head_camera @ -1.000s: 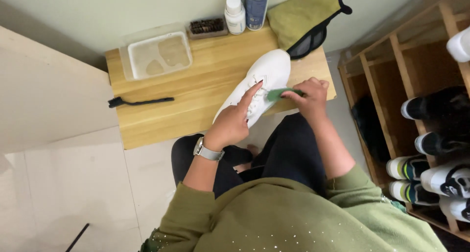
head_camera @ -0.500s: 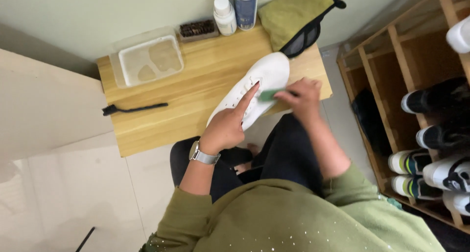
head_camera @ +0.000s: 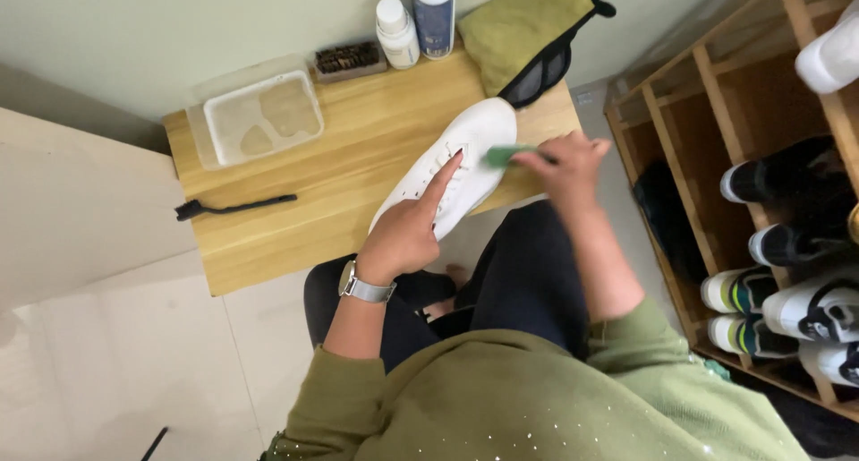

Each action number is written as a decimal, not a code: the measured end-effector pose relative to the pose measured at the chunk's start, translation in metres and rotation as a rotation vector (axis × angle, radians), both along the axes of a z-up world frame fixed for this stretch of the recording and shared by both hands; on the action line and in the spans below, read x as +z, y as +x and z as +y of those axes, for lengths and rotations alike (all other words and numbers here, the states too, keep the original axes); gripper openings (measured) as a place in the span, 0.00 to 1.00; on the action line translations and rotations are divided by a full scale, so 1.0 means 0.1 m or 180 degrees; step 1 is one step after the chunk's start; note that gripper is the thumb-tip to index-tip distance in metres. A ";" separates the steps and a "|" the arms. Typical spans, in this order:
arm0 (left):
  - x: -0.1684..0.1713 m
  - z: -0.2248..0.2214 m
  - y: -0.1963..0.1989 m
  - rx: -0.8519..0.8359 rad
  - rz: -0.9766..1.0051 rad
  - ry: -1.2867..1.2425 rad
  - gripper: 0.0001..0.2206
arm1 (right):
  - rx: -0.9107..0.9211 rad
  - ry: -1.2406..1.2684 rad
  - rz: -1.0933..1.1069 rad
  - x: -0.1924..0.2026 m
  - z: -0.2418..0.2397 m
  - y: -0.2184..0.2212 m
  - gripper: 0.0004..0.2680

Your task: Cleaning a white sneaker by applying solution and scrubbing with a brush and sponge

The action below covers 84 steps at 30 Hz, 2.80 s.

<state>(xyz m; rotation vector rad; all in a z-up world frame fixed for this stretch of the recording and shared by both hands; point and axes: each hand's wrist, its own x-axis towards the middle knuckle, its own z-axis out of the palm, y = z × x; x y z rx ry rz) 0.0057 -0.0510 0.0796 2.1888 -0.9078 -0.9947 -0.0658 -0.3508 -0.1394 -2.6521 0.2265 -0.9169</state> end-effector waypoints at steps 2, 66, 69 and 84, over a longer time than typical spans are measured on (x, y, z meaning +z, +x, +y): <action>-0.02 0.01 -0.01 0.0002 -0.0039 -0.0006 0.45 | 0.0233 0.0063 0.0076 0.10 0.42 -0.01 0.17; 0.11 -0.02 -0.04 0.0097 -0.0070 0.0107 0.46 | 0.0001 0.0732 0.0682 0.26 0.52 0.11 0.16; 0.08 -0.02 -0.04 0.0139 -0.0103 0.0090 0.45 | -0.0453 0.0166 0.0179 0.17 -0.01 0.20 0.14; -0.03 0.02 -0.03 0.0127 -0.0133 -0.0062 0.46 | -0.0516 0.0409 0.0246 0.26 0.08 0.11 0.16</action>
